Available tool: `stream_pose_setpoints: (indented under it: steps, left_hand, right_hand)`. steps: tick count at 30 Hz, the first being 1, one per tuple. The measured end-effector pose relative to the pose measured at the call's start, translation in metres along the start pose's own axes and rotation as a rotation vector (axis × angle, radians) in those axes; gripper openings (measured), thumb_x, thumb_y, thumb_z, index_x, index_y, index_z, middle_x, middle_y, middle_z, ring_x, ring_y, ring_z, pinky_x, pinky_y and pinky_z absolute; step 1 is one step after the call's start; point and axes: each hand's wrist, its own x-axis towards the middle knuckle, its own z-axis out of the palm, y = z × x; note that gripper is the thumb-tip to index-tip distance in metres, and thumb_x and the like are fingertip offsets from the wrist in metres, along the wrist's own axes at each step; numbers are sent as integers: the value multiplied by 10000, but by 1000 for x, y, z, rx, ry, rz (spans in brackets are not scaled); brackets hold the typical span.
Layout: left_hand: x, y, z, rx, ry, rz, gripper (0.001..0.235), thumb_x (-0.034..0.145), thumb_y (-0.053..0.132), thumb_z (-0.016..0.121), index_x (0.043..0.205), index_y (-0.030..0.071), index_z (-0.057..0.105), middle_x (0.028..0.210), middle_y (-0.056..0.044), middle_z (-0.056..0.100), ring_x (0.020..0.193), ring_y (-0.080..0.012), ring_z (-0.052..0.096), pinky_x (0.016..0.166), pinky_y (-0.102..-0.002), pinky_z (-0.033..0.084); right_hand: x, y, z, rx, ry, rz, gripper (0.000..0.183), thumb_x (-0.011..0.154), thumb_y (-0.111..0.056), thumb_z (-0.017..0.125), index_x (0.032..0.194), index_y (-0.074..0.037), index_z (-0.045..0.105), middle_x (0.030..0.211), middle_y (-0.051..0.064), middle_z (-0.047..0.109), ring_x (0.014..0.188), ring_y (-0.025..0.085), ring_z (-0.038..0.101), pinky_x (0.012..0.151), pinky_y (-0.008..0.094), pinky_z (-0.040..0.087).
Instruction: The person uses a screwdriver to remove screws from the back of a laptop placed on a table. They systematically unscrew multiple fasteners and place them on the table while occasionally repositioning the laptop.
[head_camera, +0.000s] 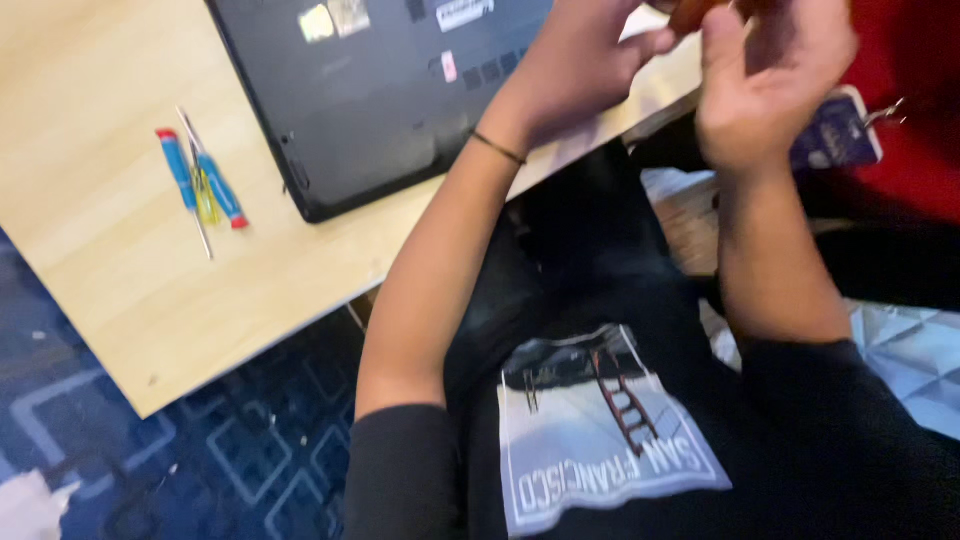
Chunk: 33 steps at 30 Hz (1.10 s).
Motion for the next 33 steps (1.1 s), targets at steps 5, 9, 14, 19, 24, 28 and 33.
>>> stream_pose_setpoints:
  steps: [5,9,14,19,24,28,33]
  left_hand:
    - [3,56,-21,112,-29,60,189,775,325,671,856,224,533,808,86,628,784,-185,577,686,-371,392]
    - [-7,41,-14,47,-148,-57,261,838,112,614,1083,201,613,1088,17,708,1047,-239,624,851,-381,425]
    - [-5,44,-14,83,-63,-116,237,746,340,755,891,294,574,789,184,627,938,-145,630,818,-355,430]
    - [-5,46,-14,-10,-94,-66,182,799,210,726,924,227,595,909,64,661,1053,-258,603,906,-410,427]
    - [-6,57,-24,0,-81,-212,162,768,245,726,877,249,605,801,108,655,936,-167,603,875,-351,391]
    - [-4,56,-18,65,-49,-173,212,751,316,747,888,233,608,802,85,643,916,-164,610,843,-354,405]
    - [-5,42,-13,-97,-45,-149,154,806,160,699,935,209,631,836,40,694,937,-253,636,891,-402,454]
  right_hand:
    - [17,-43,10,-9,-3,9,245,967,-97,637,1105,87,552,988,190,439,875,274,491,778,336,407]
    - [12,-56,13,243,-31,163,232,1017,-39,502,1192,16,360,1056,272,564,823,267,566,796,315,489]
    - [13,-35,12,95,25,-20,231,932,-38,665,1079,130,605,993,191,534,776,188,459,701,267,420]
    - [13,-34,14,175,38,20,311,929,-53,641,1132,162,543,994,233,552,741,207,550,699,295,462]
    - [15,-30,9,123,3,1,262,893,-28,704,1080,128,607,1003,204,535,766,196,540,683,284,444]
    - [12,-29,12,85,31,1,307,876,-55,741,1077,147,625,913,190,496,691,184,491,643,283,437]
    - [18,-38,12,131,12,15,217,954,-8,594,1093,158,578,995,226,567,799,237,545,728,292,457]
